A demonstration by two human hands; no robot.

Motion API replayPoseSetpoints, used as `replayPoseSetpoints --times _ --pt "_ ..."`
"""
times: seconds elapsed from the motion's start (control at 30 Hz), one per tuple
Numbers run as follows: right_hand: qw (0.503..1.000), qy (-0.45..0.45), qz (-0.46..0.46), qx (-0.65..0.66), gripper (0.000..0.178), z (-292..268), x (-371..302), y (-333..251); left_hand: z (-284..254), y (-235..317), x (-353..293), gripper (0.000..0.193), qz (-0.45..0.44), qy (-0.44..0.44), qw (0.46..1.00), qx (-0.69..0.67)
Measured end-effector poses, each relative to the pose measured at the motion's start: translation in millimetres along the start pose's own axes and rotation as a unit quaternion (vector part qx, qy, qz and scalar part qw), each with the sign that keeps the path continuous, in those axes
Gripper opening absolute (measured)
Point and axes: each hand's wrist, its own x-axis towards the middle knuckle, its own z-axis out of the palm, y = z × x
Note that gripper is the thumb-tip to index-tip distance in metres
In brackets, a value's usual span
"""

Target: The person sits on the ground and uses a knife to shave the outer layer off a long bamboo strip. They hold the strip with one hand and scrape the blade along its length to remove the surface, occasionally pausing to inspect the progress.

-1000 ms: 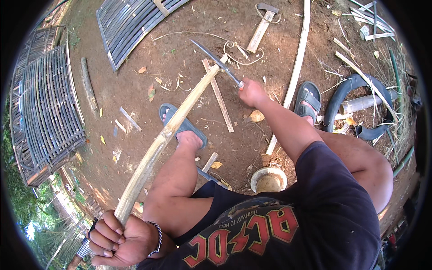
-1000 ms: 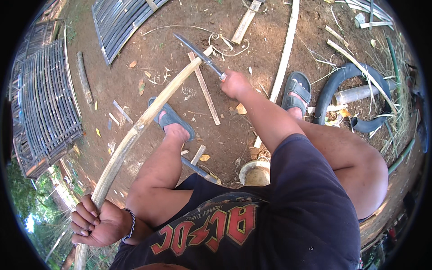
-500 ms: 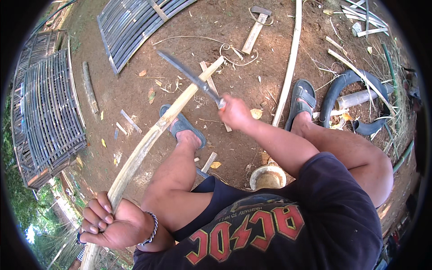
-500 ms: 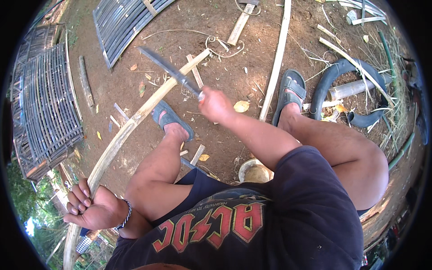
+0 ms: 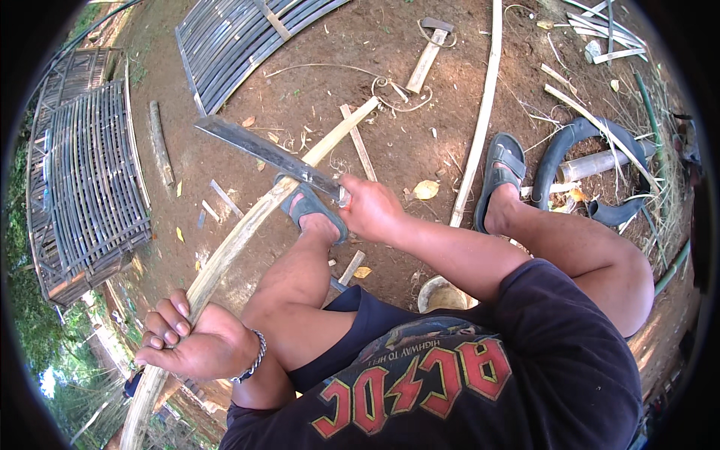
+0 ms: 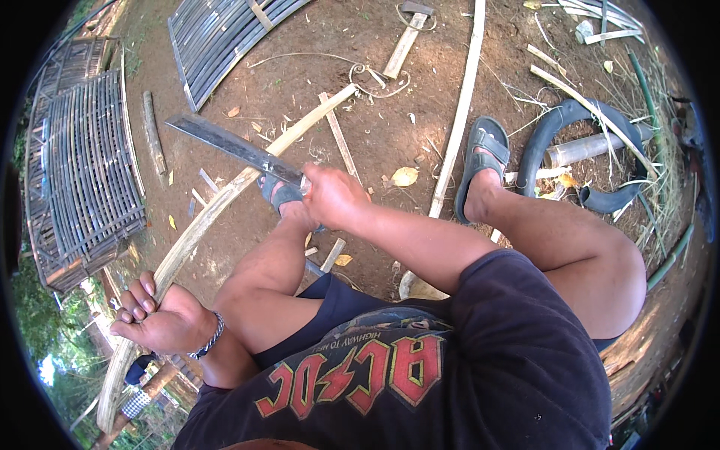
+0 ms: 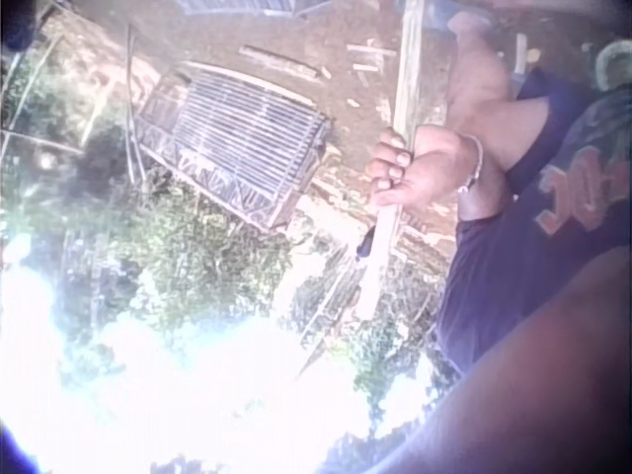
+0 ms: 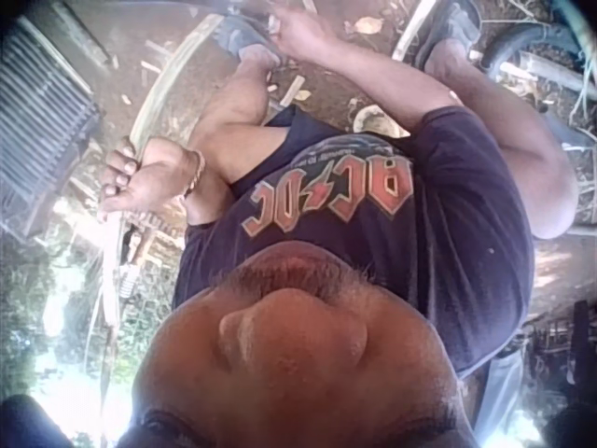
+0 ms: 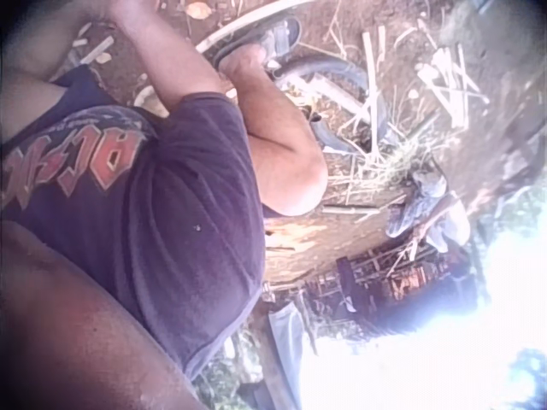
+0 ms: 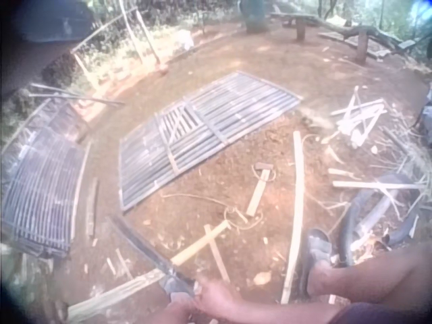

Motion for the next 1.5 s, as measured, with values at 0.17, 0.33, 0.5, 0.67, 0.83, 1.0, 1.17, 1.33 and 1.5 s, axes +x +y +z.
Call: replayPoseSetpoints --times 0.17,0.33,0.5,0.67,0.83,1.0,1.17,1.33,1.5 --pt "0.999 -0.025 -0.020 -0.013 0.037 -5 -3 -9 1 1 -2 0.038 0.005 0.002 1.000 -0.003" --pt "0.997 -0.013 0.074 -0.012 0.033 -17 3 14 5 0 -7 0.039 0.015 0.003 1.000 0.013" --pt "0.998 -0.056 -0.013 -0.027 0.033 -19 -7 -13 -1 3 -6 0.039 0.006 -0.017 1.000 0.000" --pt "0.998 -0.039 0.054 -0.019 0.032 -22 5 17 6 2 -9 0.038 0.004 -0.023 1.000 -0.002" --pt "0.999 -0.043 0.027 -0.018 0.030 -26 0 -1 8 2 -8 0.037 0.014 -0.022 1.000 0.004" --pt "0.994 -0.012 0.107 -0.022 0.026 -25 17 44 11 2 -11 0.037 0.019 -0.014 1.000 0.016" --pt "0.999 -0.033 0.012 -0.029 0.027 -23 10 22 9 1 -7 0.038 0.025 -0.012 0.999 0.019" --pt "0.994 -0.014 0.102 -0.019 0.030 -20 27 58 9 2 -9 0.038 0.020 -0.008 1.000 0.017" --pt "0.999 -0.031 0.029 -0.029 0.033 -22 22 33 2 3 -5 0.038 0.012 -0.020 1.000 0.012"
